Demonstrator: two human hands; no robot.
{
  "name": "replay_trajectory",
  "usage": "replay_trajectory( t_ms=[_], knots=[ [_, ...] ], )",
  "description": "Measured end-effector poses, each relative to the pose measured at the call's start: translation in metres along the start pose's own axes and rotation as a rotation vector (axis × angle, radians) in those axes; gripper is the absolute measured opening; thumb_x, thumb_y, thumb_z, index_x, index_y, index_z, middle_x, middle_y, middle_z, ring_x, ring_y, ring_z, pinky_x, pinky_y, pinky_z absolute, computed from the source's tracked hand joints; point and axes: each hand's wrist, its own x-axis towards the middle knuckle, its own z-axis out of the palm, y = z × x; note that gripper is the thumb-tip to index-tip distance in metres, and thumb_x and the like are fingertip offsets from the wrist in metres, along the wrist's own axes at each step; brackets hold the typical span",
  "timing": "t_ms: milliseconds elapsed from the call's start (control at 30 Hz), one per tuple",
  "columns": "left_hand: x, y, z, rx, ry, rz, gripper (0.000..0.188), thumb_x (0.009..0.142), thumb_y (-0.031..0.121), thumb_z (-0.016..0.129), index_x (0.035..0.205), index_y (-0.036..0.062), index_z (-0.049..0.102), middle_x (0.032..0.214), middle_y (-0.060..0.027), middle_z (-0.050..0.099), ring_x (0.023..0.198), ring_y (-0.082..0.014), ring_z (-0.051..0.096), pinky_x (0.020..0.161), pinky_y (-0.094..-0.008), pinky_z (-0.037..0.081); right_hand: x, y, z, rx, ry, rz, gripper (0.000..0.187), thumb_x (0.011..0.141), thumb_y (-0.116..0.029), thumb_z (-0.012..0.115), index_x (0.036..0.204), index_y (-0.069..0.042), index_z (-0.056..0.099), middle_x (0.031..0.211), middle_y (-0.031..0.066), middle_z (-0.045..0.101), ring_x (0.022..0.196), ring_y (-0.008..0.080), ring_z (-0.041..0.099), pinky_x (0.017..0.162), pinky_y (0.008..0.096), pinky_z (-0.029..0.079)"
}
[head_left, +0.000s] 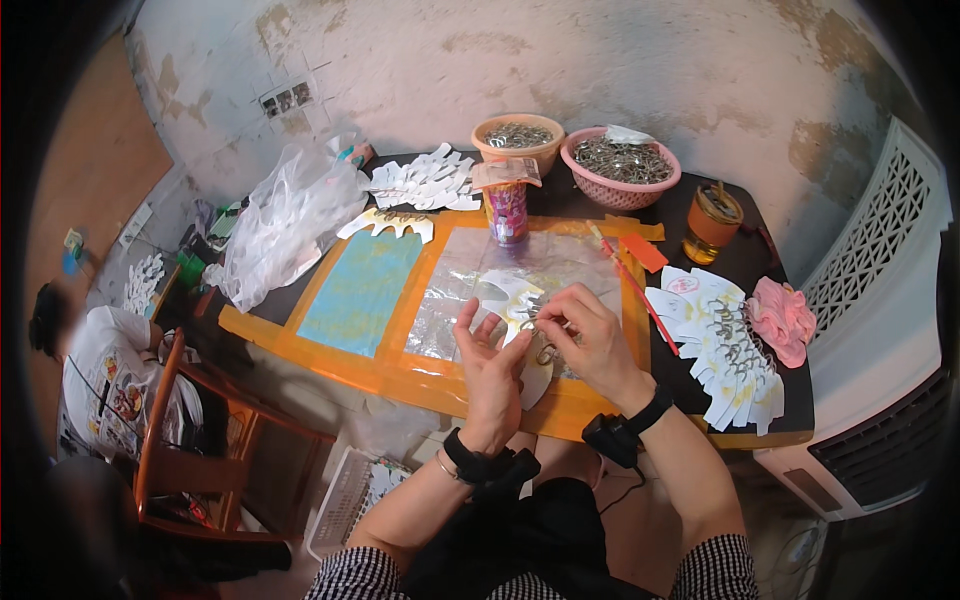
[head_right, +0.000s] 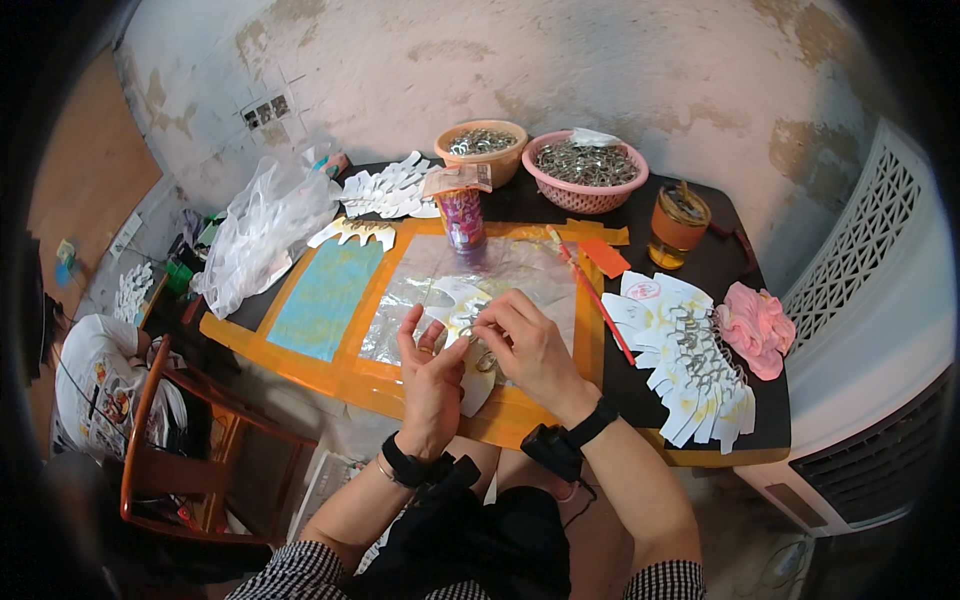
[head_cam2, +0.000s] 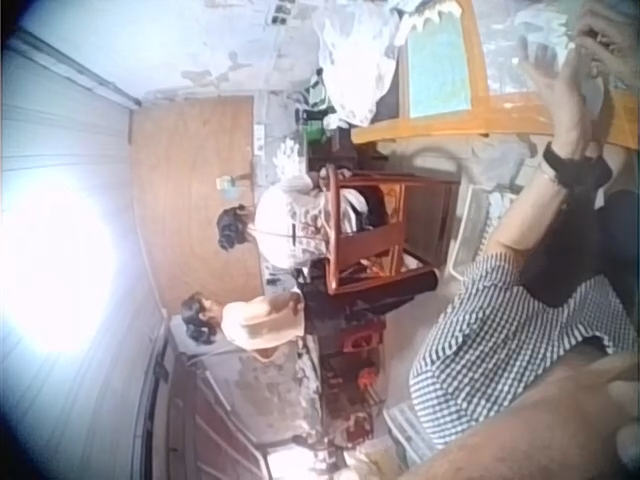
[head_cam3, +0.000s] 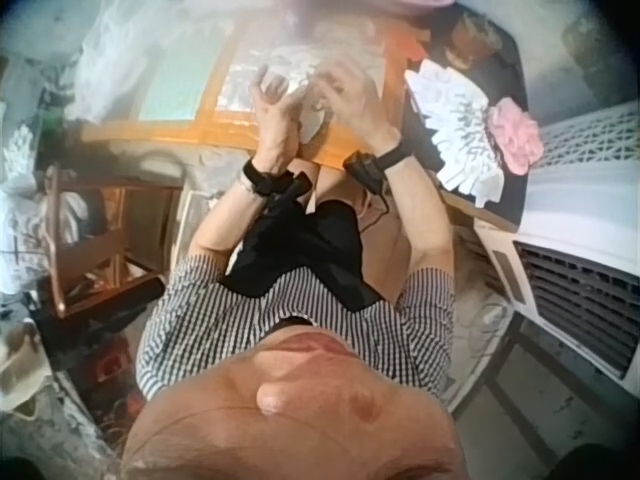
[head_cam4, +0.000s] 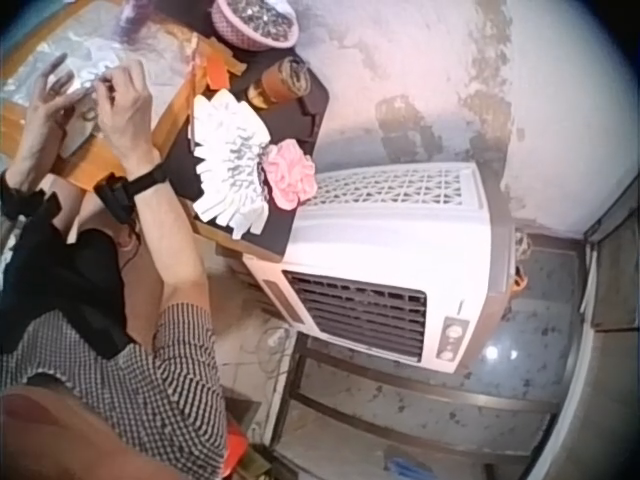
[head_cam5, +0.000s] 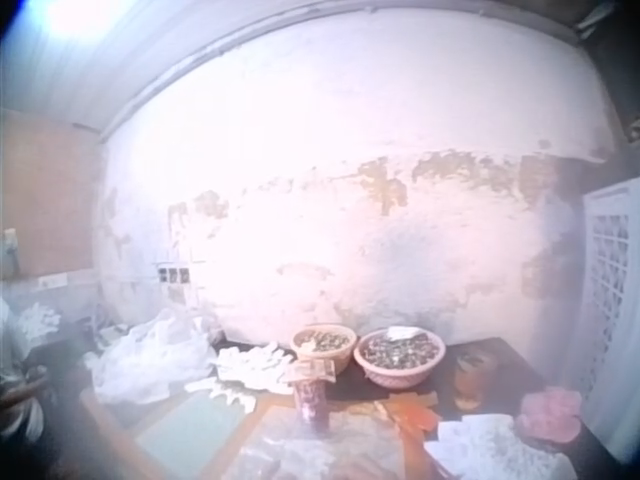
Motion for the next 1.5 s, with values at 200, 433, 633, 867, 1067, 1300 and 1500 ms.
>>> replay_trajectory(
  t_ms=[200,433,633,867,1067,1300,1500],
  knots=[
    [-0.004,0.003,0.002,-0.004,0.061,-0.027,0.079,0.087,-0.003,0.072,0.151,0.0187,0.032,0.137,-0.0085,0.04,0.108,-0.0155,0.055,0.083,-0.0271,0.047,-0.001,-0.001,0.001,-0.053,-0.053,-0.061,0.009,0.09,-0.001,0.07,0.096,-0.001,0.063,0.098,0.0109,0.059,0.081,0.028,0.068,0.067,0.0356,0.055],
    [-0.001,-0.003,-0.006,0.021,0.052,-0.007,0.079,0.088,-0.009,0.068,0.152,0.0153,0.028,0.141,-0.0121,0.039,0.117,-0.0217,0.058,0.09,-0.0295,0.053,-0.002,-0.003,0.002,0.106,-0.111,0.117,0.011,0.091,-0.006,0.073,0.098,0.0,0.067,0.099,0.0087,0.06,0.082,0.0187,0.069,0.067,0.0305,0.057],
    [-0.004,-0.007,-0.011,0.051,-0.011,0.035,0.081,0.089,-0.012,0.065,0.154,0.0158,0.026,0.144,-0.013,0.036,0.124,-0.0232,0.056,0.094,-0.0307,0.054,-0.003,0.01,0.0,0.271,-0.142,0.321,0.012,0.088,-0.008,0.077,0.095,0.001,0.073,0.094,0.0074,0.063,0.082,0.0148,0.066,0.07,0.0286,0.055],
    [-0.019,-0.002,-0.027,0.169,-0.202,0.018,0.074,0.092,-0.005,0.068,0.153,0.0126,0.031,0.146,-0.0132,0.039,0.113,-0.0185,0.063,0.092,-0.0302,0.055,-0.004,0.019,-0.014,0.292,-0.218,0.425,0.009,0.086,-0.009,0.078,0.087,0.0,0.074,0.087,0.0053,0.064,0.079,0.0132,0.065,0.07,0.0274,0.051],
    [-0.003,0.057,-0.055,1.369,-0.367,0.354,0.043,0.09,0.014,0.075,0.129,0.0069,0.059,0.122,-0.0137,0.062,0.104,-0.0238,0.064,0.086,-0.0364,0.053,-0.002,0.006,-0.018,0.084,-0.551,0.336,0.008,0.084,-0.006,0.077,0.086,-0.001,0.071,0.083,0.0017,0.057,0.071,0.009,0.054,0.064,0.0245,0.044],
    [0.069,0.052,-0.054,1.563,-0.566,0.765,0.039,0.086,0.008,0.069,0.124,0.0064,0.064,0.112,-0.0175,0.064,0.101,-0.036,0.064,0.088,-0.0442,0.053,0.003,0.002,-0.022,0.03,-0.565,0.204,0.01,0.083,-0.005,0.075,0.084,0.002,0.068,0.082,0.0075,0.061,0.07,0.0177,0.063,0.064,0.0302,0.05],
    [0.058,0.09,-0.062,1.467,-0.615,0.068,0.043,0.084,0.019,0.076,0.122,0.0018,0.063,0.1,-0.0197,0.068,0.087,-0.035,0.067,0.078,-0.04,0.053,0.002,0.002,-0.023,-0.006,-0.518,0.171,0.01,0.083,-0.006,0.075,0.083,0.001,0.068,0.084,0.0088,0.06,0.071,0.022,0.064,0.066,0.0322,0.051]
  ],
)
